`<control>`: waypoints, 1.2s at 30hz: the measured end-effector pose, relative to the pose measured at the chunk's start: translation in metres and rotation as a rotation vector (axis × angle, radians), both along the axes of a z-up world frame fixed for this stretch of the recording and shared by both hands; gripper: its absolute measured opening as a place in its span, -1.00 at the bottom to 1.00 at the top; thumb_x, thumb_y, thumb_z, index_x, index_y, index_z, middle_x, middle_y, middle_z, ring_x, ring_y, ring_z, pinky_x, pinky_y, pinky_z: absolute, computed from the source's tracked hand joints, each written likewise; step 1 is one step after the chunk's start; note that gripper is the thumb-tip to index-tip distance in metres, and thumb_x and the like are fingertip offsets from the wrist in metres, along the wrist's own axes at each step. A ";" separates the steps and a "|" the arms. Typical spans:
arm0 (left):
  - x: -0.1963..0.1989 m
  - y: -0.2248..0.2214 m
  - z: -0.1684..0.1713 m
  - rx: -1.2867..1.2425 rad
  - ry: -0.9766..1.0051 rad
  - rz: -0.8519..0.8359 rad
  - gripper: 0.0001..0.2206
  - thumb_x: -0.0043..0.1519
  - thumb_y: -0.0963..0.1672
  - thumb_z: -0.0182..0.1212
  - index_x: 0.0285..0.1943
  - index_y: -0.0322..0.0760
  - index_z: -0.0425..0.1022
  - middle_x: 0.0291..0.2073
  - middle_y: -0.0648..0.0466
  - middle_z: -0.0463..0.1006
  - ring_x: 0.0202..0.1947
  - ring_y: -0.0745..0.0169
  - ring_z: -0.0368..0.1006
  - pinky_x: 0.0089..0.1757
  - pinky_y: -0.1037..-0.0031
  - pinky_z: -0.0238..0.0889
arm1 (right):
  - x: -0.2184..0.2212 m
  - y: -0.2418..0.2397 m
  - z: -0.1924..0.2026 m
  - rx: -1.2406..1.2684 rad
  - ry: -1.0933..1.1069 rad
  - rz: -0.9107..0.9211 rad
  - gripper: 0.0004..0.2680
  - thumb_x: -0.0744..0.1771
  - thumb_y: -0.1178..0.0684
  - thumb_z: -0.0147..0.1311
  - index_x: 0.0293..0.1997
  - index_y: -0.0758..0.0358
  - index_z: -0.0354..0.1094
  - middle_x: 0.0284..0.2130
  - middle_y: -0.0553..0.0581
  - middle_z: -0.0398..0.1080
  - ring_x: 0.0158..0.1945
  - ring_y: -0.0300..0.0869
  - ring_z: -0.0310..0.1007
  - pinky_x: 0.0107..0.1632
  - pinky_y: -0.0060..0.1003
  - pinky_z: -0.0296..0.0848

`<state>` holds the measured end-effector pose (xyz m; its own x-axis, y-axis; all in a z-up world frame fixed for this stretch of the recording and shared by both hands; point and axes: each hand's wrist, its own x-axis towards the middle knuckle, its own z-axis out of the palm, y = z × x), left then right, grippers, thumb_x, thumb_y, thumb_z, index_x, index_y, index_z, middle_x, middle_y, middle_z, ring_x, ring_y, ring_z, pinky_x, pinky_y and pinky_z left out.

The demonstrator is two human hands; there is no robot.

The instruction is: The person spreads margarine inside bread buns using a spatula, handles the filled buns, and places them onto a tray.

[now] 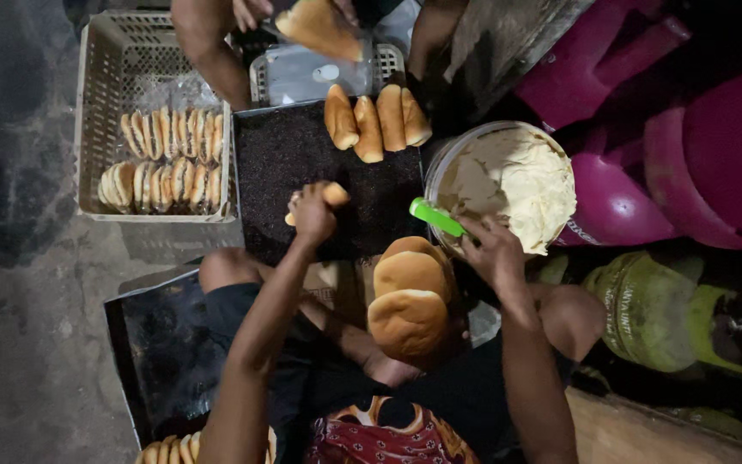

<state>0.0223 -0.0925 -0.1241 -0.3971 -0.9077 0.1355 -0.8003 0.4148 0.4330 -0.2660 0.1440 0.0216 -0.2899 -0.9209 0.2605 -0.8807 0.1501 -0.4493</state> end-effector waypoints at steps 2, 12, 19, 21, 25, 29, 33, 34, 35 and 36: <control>-0.007 0.000 -0.006 0.010 0.079 0.013 -0.54 -0.01 -0.25 0.30 0.14 -0.19 0.48 -0.02 -0.16 0.56 0.02 -0.28 0.39 0.05 0.00 0.14 | -0.001 -0.002 0.003 -0.001 0.043 0.022 -0.69 0.27 0.01 0.24 0.15 -0.06 0.52 -0.13 0.30 0.50 -0.11 0.16 0.53 -0.10 -0.03 0.54; 0.019 -0.072 -0.047 1.041 1.486 0.234 -0.73 0.13 -0.25 0.16 0.02 -0.41 0.50 -0.17 0.01 0.59 -0.18 0.15 0.57 -0.10 0.40 0.48 | -0.018 0.002 0.028 0.056 -0.065 0.003 -0.72 0.27 0.07 0.22 0.10 0.06 0.51 -0.20 0.27 0.49 -0.16 0.18 0.52 -0.10 0.02 0.51; -0.040 -0.093 0.000 0.494 0.750 0.157 -0.53 0.20 -0.06 0.27 0.25 -0.39 0.37 0.02 -0.18 0.46 -0.04 -0.14 0.37 -0.04 0.14 0.25 | -0.031 0.001 0.012 0.138 -0.088 -0.190 -0.77 0.36 0.06 0.16 0.12 0.24 0.41 -0.16 0.34 0.48 -0.07 0.27 0.48 -0.02 0.10 0.47; -0.061 -0.045 0.031 0.102 0.419 -0.027 -0.40 0.22 0.01 0.28 0.35 -0.45 0.31 0.16 -0.34 0.37 0.12 -0.36 0.27 0.07 -0.04 0.14 | -0.029 0.000 0.005 0.258 -0.086 -0.300 -0.73 0.36 0.02 0.15 0.12 0.32 0.34 -0.14 0.41 0.45 -0.08 0.33 0.46 -0.03 0.15 0.45; -0.060 0.112 0.090 -0.010 0.216 -0.427 -0.21 0.18 0.06 0.27 0.52 -0.45 0.11 0.40 -0.43 0.19 0.31 -0.46 0.18 0.20 -0.14 0.12 | -0.025 -0.006 -0.013 0.309 -0.095 -0.444 -0.57 0.28 0.20 0.02 0.33 0.44 0.14 -0.02 0.58 0.33 -0.12 0.45 0.41 -0.09 0.25 0.40; -0.041 0.237 0.119 -0.032 0.136 -0.621 -0.18 0.08 0.12 0.27 0.45 -0.40 0.14 0.38 -0.41 0.08 0.39 -0.50 0.00 0.19 -0.35 -0.15 | -0.025 -0.023 -0.068 0.518 -0.049 -0.390 -0.70 0.36 0.21 -0.04 0.22 0.54 0.16 0.04 0.60 0.28 -0.02 0.37 0.45 0.00 0.21 0.44; -0.026 0.269 0.120 -0.252 -0.124 -0.681 -0.27 0.13 0.06 0.16 0.52 -0.20 0.18 0.46 -0.36 0.08 0.48 -0.36 -0.04 0.28 -0.22 -0.27 | -0.023 -0.025 -0.117 0.351 0.185 -0.213 -0.64 0.22 0.24 -0.02 0.14 0.56 0.24 0.02 0.55 0.37 -0.02 0.30 0.49 -0.04 0.13 0.52; -0.025 0.270 0.118 -0.258 -0.125 -0.679 -0.27 0.13 0.06 0.16 0.52 -0.20 0.18 0.46 -0.36 0.08 0.48 -0.36 -0.04 0.28 -0.22 -0.27 | -0.024 -0.023 -0.122 0.135 0.350 -0.061 -0.54 0.09 0.22 0.00 0.08 0.60 0.26 -0.04 0.55 0.41 -0.12 0.29 0.51 -0.09 0.14 0.52; -0.023 0.274 0.118 -0.321 -0.113 -0.703 -0.30 0.17 0.07 0.13 0.52 -0.21 0.19 0.44 -0.35 0.13 0.49 -0.35 -0.04 0.31 -0.22 -0.27 | -0.024 -0.020 -0.126 0.136 0.350 -0.059 -0.54 0.09 0.22 0.00 0.08 0.60 0.26 -0.04 0.55 0.41 -0.12 0.29 0.51 -0.09 0.14 0.52; -0.020 0.277 0.119 -0.384 -0.101 -0.726 -0.33 0.21 0.07 0.11 0.52 -0.22 0.21 0.43 -0.34 0.18 0.50 -0.34 -0.05 0.34 -0.21 -0.27 | -0.025 -0.019 -0.128 0.362 0.133 -0.093 -0.67 0.20 0.17 0.05 0.04 0.46 0.32 -0.17 0.49 0.47 -0.18 0.26 0.50 -0.15 0.10 0.48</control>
<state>0.0021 0.1841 -0.0056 -0.8936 -0.3185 0.3164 -0.3037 0.9479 0.0964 -0.2911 0.1247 -0.1062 -0.3622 -0.9314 -0.0352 -0.9028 0.3600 -0.2353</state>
